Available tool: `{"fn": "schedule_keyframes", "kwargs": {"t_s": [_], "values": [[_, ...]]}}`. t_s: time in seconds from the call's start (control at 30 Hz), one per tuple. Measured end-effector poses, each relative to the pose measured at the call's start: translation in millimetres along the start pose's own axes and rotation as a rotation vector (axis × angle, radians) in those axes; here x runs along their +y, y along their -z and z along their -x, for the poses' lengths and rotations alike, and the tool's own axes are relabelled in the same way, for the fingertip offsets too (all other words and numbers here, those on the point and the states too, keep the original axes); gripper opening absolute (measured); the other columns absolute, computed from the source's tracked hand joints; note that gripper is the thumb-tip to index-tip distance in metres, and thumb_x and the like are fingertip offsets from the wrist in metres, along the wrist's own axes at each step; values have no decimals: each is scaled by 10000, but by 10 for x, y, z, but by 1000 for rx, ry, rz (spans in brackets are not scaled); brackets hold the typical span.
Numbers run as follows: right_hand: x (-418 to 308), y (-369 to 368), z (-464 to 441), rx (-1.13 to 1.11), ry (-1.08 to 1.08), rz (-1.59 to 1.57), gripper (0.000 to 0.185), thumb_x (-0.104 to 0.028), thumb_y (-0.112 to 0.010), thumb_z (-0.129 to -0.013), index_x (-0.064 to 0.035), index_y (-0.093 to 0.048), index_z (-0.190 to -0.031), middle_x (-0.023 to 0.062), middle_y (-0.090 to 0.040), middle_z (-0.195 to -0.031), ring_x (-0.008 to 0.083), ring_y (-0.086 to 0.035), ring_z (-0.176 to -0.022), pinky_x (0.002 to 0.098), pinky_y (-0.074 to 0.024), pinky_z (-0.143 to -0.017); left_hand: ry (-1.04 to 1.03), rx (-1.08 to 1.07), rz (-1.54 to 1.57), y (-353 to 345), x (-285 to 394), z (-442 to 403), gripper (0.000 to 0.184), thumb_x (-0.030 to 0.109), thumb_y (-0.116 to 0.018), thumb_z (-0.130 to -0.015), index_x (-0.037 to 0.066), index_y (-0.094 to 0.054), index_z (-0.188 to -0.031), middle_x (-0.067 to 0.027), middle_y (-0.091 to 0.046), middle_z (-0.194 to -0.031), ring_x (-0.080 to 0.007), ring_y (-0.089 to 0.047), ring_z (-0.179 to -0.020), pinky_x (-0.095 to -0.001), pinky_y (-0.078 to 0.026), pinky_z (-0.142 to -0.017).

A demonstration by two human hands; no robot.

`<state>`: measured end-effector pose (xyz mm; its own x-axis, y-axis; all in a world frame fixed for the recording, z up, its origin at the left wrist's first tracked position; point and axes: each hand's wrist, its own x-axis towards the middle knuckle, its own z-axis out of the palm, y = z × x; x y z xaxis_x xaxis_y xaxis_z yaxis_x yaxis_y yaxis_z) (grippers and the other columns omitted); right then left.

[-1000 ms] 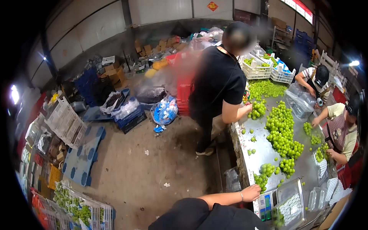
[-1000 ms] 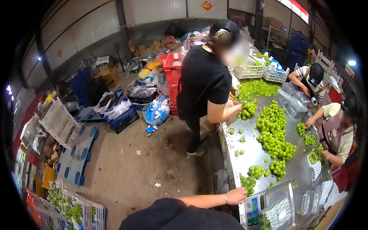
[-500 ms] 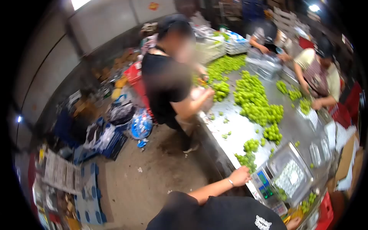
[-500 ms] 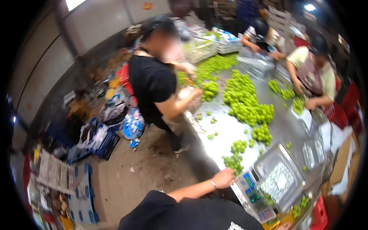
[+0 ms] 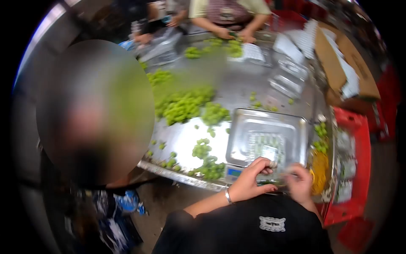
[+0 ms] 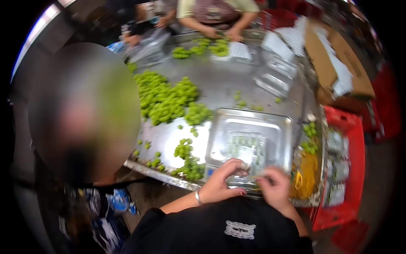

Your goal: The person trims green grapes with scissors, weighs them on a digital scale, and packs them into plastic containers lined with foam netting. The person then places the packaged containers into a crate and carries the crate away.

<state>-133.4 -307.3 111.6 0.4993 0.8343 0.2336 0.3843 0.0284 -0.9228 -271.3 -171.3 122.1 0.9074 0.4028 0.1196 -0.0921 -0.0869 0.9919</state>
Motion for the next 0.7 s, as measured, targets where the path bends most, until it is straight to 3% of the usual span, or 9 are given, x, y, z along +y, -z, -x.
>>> {"fn": "schedule_keyframes", "kwargs": {"t_s": [0.13,0.27,0.33,0.37,0.4,0.47,0.63,0.67,0.7], "values": [[-87,-185,-250,-37,-225,-679,142,-104,-549,-799,-15,-530,-689,61,-518,-686,179,-501,-638,291,-415,-623,-107,-84,-98,108,-149,-180,144,20,-583,-758,1,-498,-872,-96,-498,-838,-210,-505,-815,-295,-405,-732],[196,-141,-452,-313,-218,-1592,303,-232,-476,-865,-37,-502,-634,48,-466,-598,174,-467,-590,303,-397,-600,80,-167,1072,159,-384,-279,199,239,-419,-881,74,-448,-774,-65,-458,-767,-199,-434,-751,-400,-341,-786],[552,9,-649,-214,191,-613,318,-240,-429,-871,-96,-479,-592,29,-452,-576,179,-462,-581,301,-359,-571,-14,-118,630,462,-301,-523,182,177,-435,-851,69,-461,-706,-70,-472,-714,-230,-453,-709,-396,-357,-781],[433,253,-911,-170,469,325,268,-205,-454,-829,-102,-489,-585,50,-443,-580,204,-460,-578,329,-351,-590,-211,-125,-22,708,-377,-725,194,167,-441,-832,59,-467,-673,-84,-478,-679,-259,-464,-681,-404,-367,-790],[624,350,-998,-160,501,579,209,-176,-486,-781,-86,-508,-594,80,-453,-586,233,-472,-593,362,-338,-600,-405,-126,-675,945,-539,-855,206,156,-447,-813,49,-473,-639,-97,-483,-643,-288,-475,-653,-412,-377,-798],[1187,514,-836,-439,54,585,220,-193,-486,-788,-64,-526,-614,85,-507,-613,254,-505,-631,388,-366,-646,-109,-107,-759,1272,-1106,-810,202,155,-454,-788,24,-514,-645,-130,-498,-625,-333,-504,-655,-431,-385,-818],[956,426,-71,-362,-211,266,187,-163,-534,-783,-39,-609,-901,101,-610,-785,259,-584,-774,367,-407,-769,265,-131,-396,958,-988,86,250,95,-372,-796,0,-567,-919,-164,-591,-780,-281,-567,-746,-377,-390,-871],[739,390,-160,-368,-515,132,336,-133,-565,-763,-12,-544,-1077,139,-571,-969,250,-558,-903,368,-404,-815,446,-54,-272,844,-938,183,325,86,-343,-805,-9,-549,-1038,-180,-603,-854,-245,-575,-798,-349,-382,-894],[782,253,-134,-254,-299,74,469,-118,-568,-774,10,-433,-1205,190,-437,-1168,265,-456,-1064,361,-365,-899,382,-58,-255,775,-957,206,357,107,-339,-830,-12,-467,-1141,-192,-567,-974,-217,-538,-905,-328,-362,-913]]}}
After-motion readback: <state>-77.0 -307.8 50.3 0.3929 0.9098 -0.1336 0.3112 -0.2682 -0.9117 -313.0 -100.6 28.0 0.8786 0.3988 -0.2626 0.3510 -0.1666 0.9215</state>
